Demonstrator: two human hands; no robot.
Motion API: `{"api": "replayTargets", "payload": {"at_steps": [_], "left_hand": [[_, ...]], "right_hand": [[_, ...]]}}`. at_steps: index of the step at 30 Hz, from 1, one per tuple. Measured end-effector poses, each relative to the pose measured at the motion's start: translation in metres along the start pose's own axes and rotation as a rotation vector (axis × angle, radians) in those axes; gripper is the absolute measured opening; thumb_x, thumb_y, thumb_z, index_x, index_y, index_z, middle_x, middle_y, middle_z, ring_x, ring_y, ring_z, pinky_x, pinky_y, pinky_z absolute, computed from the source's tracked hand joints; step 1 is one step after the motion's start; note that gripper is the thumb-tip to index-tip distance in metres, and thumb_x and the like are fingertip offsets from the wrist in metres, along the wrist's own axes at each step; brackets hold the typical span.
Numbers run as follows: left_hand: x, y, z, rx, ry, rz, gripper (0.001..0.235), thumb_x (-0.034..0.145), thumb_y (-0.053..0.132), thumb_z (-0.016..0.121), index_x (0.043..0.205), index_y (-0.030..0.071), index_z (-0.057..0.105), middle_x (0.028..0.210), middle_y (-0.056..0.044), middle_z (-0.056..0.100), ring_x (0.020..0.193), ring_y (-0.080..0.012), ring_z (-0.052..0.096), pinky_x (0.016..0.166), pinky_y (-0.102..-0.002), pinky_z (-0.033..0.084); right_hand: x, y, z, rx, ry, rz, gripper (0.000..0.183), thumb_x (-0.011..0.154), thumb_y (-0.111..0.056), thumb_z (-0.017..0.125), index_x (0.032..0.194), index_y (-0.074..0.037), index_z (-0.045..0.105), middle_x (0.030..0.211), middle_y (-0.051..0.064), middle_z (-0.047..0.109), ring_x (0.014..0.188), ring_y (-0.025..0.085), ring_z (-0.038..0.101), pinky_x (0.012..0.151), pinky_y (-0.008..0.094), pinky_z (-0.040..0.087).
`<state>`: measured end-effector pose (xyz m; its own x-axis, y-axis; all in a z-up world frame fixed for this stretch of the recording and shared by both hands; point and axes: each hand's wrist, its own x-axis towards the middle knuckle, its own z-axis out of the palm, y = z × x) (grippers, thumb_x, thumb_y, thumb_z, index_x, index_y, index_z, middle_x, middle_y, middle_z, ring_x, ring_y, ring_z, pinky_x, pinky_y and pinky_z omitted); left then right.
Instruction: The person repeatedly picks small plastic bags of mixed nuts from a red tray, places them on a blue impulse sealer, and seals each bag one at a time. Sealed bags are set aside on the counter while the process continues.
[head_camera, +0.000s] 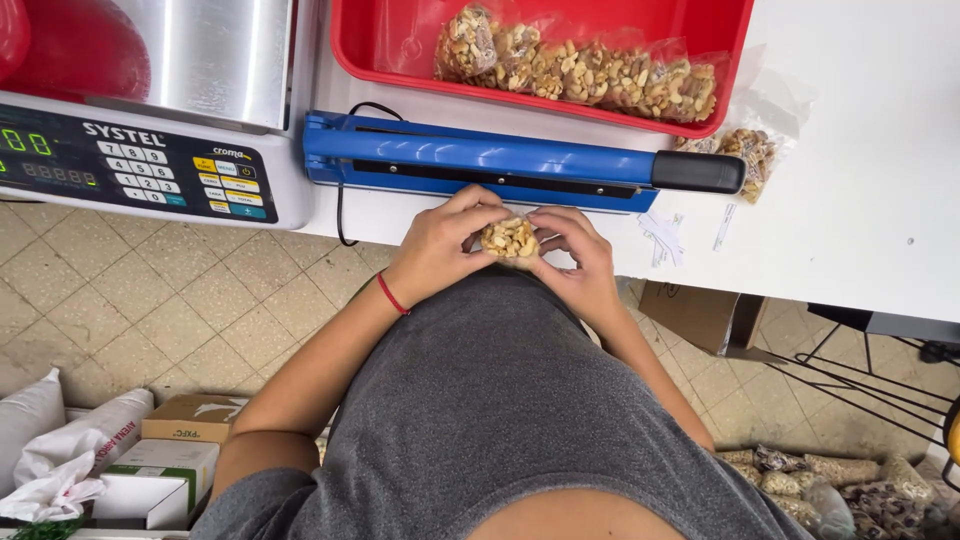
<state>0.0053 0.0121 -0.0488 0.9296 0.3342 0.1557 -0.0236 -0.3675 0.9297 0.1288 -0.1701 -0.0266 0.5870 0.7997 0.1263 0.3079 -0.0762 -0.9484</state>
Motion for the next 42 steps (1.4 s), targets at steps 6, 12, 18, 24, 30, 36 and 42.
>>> {"api": "replayTargets", "payload": {"at_steps": [6,12,18,24,30,36,42], "left_hand": [[0.003,0.022,-0.013,-0.09,-0.024,0.025,0.044,0.076,0.019,0.089,0.116,0.012,0.073,0.114,-0.001,0.074,0.049,-0.0176,0.065,0.047,-0.029,0.053],[0.0,0.015,-0.014,-0.107,0.025,0.052,0.039,0.077,0.014,0.089,0.113,0.012,0.075,0.107,0.0,0.076,0.047,-0.015,0.063,0.045,-0.026,0.049],[0.004,0.023,-0.015,-0.108,0.053,0.111,0.032,0.078,0.013,0.088,0.108,0.015,0.077,0.105,0.001,0.078,0.047,-0.0144,0.062,0.045,-0.024,0.049],[0.008,0.019,-0.013,-0.146,0.083,0.14,0.026,0.079,0.011,0.087,0.103,0.013,0.078,0.101,0.001,0.077,0.046,-0.0133,0.058,0.044,-0.024,0.046],[0.01,0.035,-0.022,-0.197,0.106,0.132,0.017,0.084,0.006,0.082,0.1,0.012,0.079,0.101,-0.001,0.078,0.049,-0.0125,0.058,0.046,-0.023,0.048],[0.01,0.061,-0.045,0.022,0.097,0.239,0.007,0.09,0.007,0.077,0.093,0.013,0.078,0.099,0.002,0.078,0.065,-0.0166,0.068,0.057,-0.025,0.053],[0.008,0.067,-0.047,0.197,0.055,0.268,0.007,0.095,0.006,0.07,0.097,0.008,0.077,0.105,-0.006,0.078,0.086,-0.026,0.075,0.068,-0.033,0.058]], "right_hand": [[0.008,-0.01,0.0,0.019,-0.026,-0.038,0.047,0.077,-0.002,0.09,0.119,0.003,0.071,0.117,0.016,0.069,0.086,0.026,0.07,0.073,0.035,0.062],[0.011,-0.01,0.001,-0.021,0.0,-0.138,0.034,0.076,-0.002,0.091,0.107,0.003,0.076,0.108,0.016,0.073,0.08,0.024,0.072,0.067,0.031,0.061],[0.017,-0.015,0.002,0.037,0.039,-0.2,0.016,0.082,0.001,0.086,0.096,0.001,0.077,0.1,0.016,0.072,0.069,0.021,0.068,0.057,0.03,0.058],[0.012,-0.008,-0.001,0.082,0.106,-0.209,0.006,0.086,0.003,0.082,0.088,0.003,0.076,0.092,0.018,0.072,0.072,0.021,0.066,0.056,0.028,0.054],[0.008,-0.002,-0.004,0.093,0.143,-0.219,0.005,0.088,0.004,0.081,0.09,0.005,0.076,0.093,0.019,0.072,0.076,0.022,0.067,0.058,0.028,0.054],[0.007,-0.016,-0.01,0.021,0.142,-0.294,0.006,0.084,0.005,0.082,0.087,0.006,0.077,0.092,0.021,0.073,0.076,0.026,0.069,0.055,0.029,0.054],[0.019,-0.02,-0.018,-0.063,0.089,-0.304,0.005,0.088,0.002,0.08,0.092,0.002,0.079,0.1,0.02,0.073,0.07,0.022,0.066,0.055,0.03,0.052]]}}
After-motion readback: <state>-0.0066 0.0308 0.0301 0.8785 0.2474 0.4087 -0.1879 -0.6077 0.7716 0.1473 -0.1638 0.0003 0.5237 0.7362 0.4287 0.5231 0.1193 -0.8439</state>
